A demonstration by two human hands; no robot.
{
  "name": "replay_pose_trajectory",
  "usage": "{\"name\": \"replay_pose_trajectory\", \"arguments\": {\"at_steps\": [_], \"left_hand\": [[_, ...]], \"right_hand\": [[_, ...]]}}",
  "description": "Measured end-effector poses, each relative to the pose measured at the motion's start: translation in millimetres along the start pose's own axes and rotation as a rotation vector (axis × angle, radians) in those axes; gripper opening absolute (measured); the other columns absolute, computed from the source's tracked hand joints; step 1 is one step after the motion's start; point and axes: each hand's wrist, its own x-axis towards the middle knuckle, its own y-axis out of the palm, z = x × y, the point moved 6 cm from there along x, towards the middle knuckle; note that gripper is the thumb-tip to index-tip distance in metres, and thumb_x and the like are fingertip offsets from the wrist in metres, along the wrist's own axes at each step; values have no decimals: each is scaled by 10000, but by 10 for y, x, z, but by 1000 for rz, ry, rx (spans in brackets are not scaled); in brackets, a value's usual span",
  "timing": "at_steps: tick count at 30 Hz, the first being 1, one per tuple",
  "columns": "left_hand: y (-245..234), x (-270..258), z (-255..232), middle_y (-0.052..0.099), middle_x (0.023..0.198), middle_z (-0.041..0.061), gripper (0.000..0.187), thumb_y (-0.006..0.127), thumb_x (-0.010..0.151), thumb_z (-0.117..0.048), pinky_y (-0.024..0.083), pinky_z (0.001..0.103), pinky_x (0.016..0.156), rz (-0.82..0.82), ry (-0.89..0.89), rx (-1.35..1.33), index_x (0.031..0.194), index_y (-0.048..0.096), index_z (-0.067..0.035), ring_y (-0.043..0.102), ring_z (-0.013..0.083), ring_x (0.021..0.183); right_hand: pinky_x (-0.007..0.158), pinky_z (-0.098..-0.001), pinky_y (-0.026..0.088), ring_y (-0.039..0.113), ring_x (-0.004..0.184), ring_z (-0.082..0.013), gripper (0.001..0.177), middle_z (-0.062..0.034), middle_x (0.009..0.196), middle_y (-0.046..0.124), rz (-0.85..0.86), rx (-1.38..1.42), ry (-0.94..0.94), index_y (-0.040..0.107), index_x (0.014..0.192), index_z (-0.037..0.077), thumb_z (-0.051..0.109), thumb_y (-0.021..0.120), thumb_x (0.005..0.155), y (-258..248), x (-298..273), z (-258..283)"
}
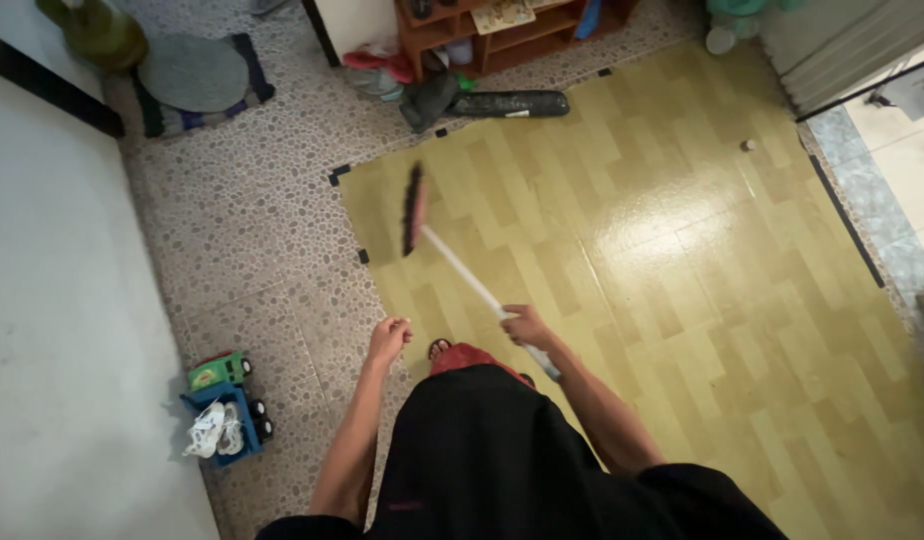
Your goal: Sweeping the floor across multiple rooms using a broom.
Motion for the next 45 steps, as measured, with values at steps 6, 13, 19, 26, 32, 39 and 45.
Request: {"name": "replay_pose_trajectory", "arguments": {"at_steps": [6,13,19,26,32,39,45], "left_hand": [[-241,-38,36,726,810,93,259,670,951,-267,502,309,575,-36,-46,25,1031,689,-21,675,163,682],[-403,30,62,714,836,126,264,682,959,-227,586,326,660,-2,13,-75,1022,696,28,691,185,715],[-381,141,38,722,817,129,264,674,954,-233,583,328,637,43,22,30,1015,692,23,703,192,701],[-287,270,36,711,804,100,272,682,962,-258,562,308,617,97,-12,39,994,691,12,684,165,683],[-239,248,-20,719,794,97,264,680,964,-259,554,302,611,141,7,69,999,688,2,685,164,668],[-178,315,4,730,805,98,287,686,959,-281,538,309,604,140,-57,104,1026,690,-1,685,170,671],[-137,350,-152,722,816,90,264,664,969,-275,534,298,590,123,-85,70,1014,690,-17,674,145,684]], "right_hand": [[389,-323,458,580,460,-164,441,-95,617,624,61,-317,-86,679,1281,-2,71,716,848,922,665,132],[407,-351,471,629,513,-190,450,-114,715,687,126,87,-51,605,1300,50,107,684,860,-86,1028,-670],[380,-382,473,579,465,-241,315,-105,639,598,248,987,206,625,917,-13,300,654,903,-993,291,-1363],[407,-284,410,522,518,-142,148,-77,710,575,-504,567,111,634,1018,-40,50,527,966,-1590,-673,-1439],[355,-333,420,535,450,-202,223,-103,639,539,-386,673,-184,531,993,-109,91,475,912,-1468,-201,-1797],[399,-323,412,522,473,-165,476,-72,644,567,-554,226,-21,510,1333,-26,53,652,886,-538,-790,-412],[435,-329,472,585,528,-196,477,-73,711,612,226,792,214,540,1156,-105,336,638,1005,-164,647,-1031]]}}
